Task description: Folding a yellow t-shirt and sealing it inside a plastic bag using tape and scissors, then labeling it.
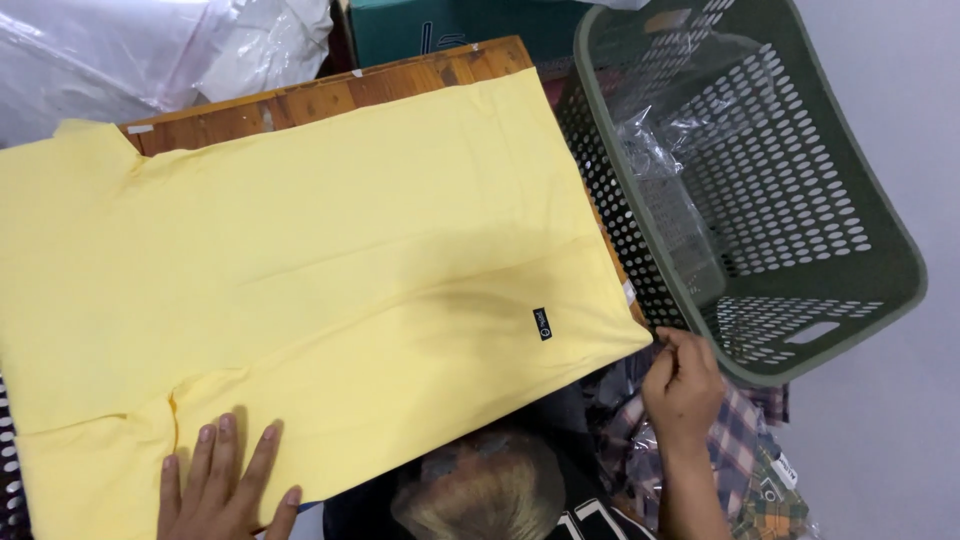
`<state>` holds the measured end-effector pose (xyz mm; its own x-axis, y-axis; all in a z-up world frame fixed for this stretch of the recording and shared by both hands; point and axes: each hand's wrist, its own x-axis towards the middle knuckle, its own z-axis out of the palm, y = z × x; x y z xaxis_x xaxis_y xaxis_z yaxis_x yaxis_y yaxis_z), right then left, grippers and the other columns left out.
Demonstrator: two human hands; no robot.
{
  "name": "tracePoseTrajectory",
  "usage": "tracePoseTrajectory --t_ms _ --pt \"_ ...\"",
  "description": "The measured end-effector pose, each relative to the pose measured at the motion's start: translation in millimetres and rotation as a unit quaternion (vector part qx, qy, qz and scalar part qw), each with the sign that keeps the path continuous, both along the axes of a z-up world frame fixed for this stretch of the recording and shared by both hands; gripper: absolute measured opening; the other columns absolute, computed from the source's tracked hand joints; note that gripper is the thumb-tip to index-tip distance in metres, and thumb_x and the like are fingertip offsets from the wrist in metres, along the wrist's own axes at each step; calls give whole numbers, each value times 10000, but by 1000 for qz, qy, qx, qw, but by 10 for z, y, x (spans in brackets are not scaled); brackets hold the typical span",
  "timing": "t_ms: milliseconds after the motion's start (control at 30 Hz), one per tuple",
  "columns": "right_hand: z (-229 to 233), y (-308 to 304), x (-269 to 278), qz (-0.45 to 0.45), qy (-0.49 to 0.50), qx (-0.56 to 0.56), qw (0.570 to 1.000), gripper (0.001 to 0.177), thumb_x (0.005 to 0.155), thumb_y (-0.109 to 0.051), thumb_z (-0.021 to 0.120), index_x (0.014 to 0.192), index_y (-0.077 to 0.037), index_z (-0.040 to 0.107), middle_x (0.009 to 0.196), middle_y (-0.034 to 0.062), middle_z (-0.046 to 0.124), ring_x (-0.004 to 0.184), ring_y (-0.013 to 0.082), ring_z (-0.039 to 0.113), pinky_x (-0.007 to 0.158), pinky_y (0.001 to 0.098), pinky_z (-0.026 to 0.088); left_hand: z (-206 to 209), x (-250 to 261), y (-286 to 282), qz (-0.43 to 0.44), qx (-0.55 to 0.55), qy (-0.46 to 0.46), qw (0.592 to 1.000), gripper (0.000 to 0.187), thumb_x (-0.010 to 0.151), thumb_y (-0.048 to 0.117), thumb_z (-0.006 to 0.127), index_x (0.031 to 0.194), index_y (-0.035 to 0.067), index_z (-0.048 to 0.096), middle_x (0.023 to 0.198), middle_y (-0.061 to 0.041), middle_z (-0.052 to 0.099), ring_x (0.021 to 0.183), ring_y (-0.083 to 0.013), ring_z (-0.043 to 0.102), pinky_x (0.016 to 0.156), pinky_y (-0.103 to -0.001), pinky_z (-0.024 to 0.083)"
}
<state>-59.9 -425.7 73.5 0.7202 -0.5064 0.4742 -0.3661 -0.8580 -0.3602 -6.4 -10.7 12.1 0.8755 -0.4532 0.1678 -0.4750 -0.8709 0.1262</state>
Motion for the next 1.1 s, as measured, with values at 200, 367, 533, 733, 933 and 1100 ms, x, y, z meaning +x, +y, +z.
tracePoseTrajectory --t_ms 200,367,533,733,933,1100 --pt "146 -157 717 172 36 -59 983 273 772 -49 583 1045 -37 593 990 87 566 877 251 528 732 323 429 525 126 -694 -81 -97 12 992 616 748 442 433 1288 161 344 1421 -146 215 1319 -272 203 1063 -499 140" --pt "145 -204 1088 235 142 -37 961 230 763 -144 576 984 -85 608 1147 122 504 1009 289 471 801 365 410 610 156 -1123 -139 -119 29 983 592 781 444 455 1288 157 356 1395 -90 269 1298 -199 229 1068 -389 125" --pt "140 -304 1261 291 163 -45 942 109 722 -70 584 822 -56 623 1073 75 545 1023 265 461 822 353 403 611 173 -1224 -172 -135 49 975 571 753 441 502 1250 172 417 1378 -46 300 1271 -174 259 1042 -377 144" --pt "94 -300 1368 224 206 -102 947 90 819 -152 516 832 -89 579 735 81 582 708 229 517 729 325 370 590 172 -1218 -180 -117 67 974 584 706 461 531 1231 225 438 1380 -37 286 1275 -192 232 1031 -405 130" --pt "214 4 1018 222 77 -168 957 310 788 -83 564 1092 -26 538 1098 109 529 1073 281 488 865 370 398 657 211 -1279 -169 -150 97 969 594 729 480 516 1228 164 449 1373 -99 295 1285 -227 226 1034 -396 129" --pt "-173 8 551 261 220 -47 939 471 860 -248 348 1301 -81 356 1405 88 266 1311 266 202 1043 421 143 491 240 -1324 -27 -64 26 997 597 776 474 429 1295 185 371 1397 -83 273 1305 -251 207 1048 -424 141"
